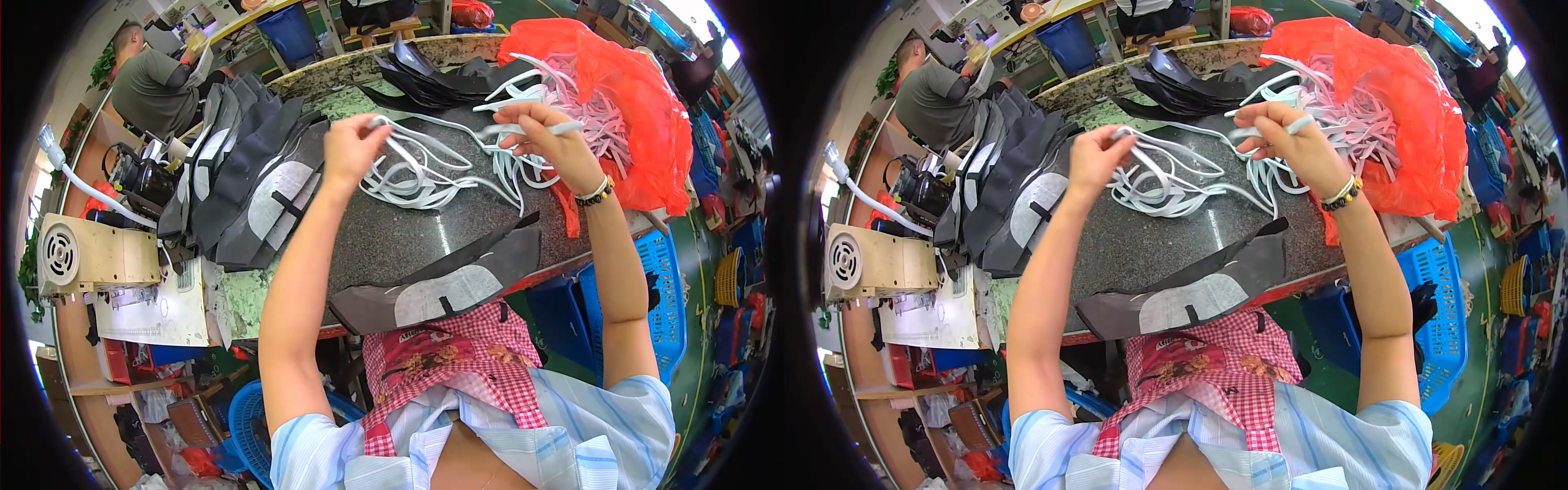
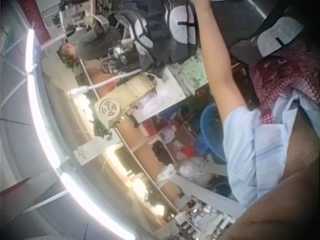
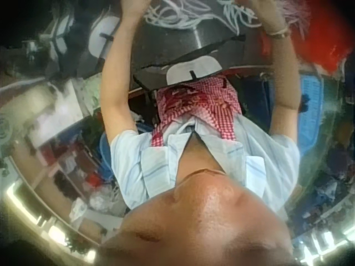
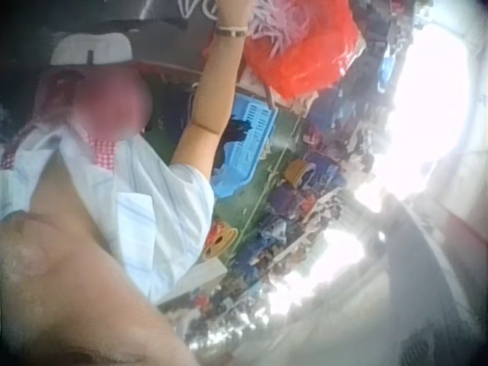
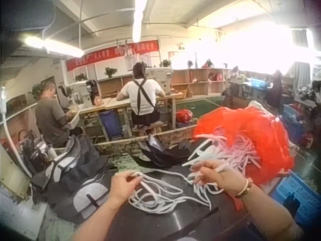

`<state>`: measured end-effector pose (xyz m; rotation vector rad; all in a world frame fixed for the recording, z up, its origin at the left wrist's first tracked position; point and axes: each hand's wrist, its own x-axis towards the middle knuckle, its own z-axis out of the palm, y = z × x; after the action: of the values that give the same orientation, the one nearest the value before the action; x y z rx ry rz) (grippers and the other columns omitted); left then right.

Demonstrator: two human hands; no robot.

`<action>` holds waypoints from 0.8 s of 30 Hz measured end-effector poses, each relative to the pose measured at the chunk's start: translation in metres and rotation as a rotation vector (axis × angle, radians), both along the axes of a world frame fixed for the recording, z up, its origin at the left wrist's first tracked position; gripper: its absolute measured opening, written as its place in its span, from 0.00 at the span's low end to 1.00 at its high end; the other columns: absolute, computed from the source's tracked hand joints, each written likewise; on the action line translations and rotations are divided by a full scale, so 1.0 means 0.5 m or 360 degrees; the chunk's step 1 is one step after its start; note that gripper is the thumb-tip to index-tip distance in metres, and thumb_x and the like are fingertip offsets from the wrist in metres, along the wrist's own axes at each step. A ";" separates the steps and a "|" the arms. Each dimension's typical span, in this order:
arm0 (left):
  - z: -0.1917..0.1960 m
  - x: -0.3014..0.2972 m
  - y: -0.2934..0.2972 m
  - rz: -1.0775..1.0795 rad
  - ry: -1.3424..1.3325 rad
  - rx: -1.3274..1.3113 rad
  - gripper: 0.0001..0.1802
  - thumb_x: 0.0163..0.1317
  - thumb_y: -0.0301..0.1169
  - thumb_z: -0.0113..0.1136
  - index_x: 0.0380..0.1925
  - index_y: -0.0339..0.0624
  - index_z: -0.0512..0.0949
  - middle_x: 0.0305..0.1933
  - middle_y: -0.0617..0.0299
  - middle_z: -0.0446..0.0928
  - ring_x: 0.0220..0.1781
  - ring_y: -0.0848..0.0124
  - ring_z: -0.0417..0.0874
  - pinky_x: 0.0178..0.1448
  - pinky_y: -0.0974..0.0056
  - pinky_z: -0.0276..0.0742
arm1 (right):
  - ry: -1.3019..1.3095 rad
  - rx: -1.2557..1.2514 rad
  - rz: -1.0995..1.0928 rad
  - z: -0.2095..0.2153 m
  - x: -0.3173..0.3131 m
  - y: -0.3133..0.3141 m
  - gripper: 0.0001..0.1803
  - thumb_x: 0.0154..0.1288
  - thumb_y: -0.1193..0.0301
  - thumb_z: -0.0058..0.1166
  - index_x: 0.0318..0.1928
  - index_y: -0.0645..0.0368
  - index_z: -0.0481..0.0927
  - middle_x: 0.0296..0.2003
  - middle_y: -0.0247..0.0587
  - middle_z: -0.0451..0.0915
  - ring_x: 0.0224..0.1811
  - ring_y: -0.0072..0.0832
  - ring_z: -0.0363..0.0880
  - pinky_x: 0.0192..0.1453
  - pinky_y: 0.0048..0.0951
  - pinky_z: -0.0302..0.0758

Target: The person applies adhesive strips to shoe components and folds over the edges of the components to secure the material.

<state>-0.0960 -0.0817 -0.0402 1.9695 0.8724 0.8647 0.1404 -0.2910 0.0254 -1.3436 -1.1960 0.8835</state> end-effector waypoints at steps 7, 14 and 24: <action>0.112 -0.083 -0.210 -0.1003 0.0137 0.0057 0.62 0.36 0.33 0.83 0.73 0.42 0.58 0.67 0.52 0.69 0.72 0.58 0.67 0.75 0.53 0.59 | 0.0235 0.0137 0.0417 0.059 -0.164 -0.098 0.18 0.76 0.67 0.45 0.55 0.70 0.75 0.55 0.53 0.81 0.45 0.28 0.86 0.48 0.27 0.82; 0.039 -0.225 -0.316 -0.0486 -0.0132 -0.1449 0.13 0.68 0.29 0.60 0.49 0.33 0.80 0.32 0.60 0.83 0.31 0.76 0.83 0.30 0.74 0.78 | 0.0098 -0.0280 0.0344 -0.080 -0.215 -0.151 0.17 0.77 0.72 0.45 0.61 0.65 0.76 0.45 0.43 0.84 0.45 0.29 0.87 0.45 0.26 0.83; -0.054 -0.280 -0.357 -0.0024 -0.0147 -0.1401 0.18 0.72 0.29 0.55 0.58 0.33 0.74 0.47 0.56 0.81 0.45 0.73 0.83 0.50 0.71 0.78 | -0.0218 -0.0527 0.0440 -0.113 -0.253 -0.124 0.13 0.69 0.78 0.52 0.52 0.66 0.80 0.39 0.49 0.86 0.44 0.35 0.88 0.44 0.29 0.83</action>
<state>-0.2363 -0.2602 -0.0673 1.1548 0.9617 0.4299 0.0138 -0.3529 -0.0310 -1.5441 -1.4086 1.2449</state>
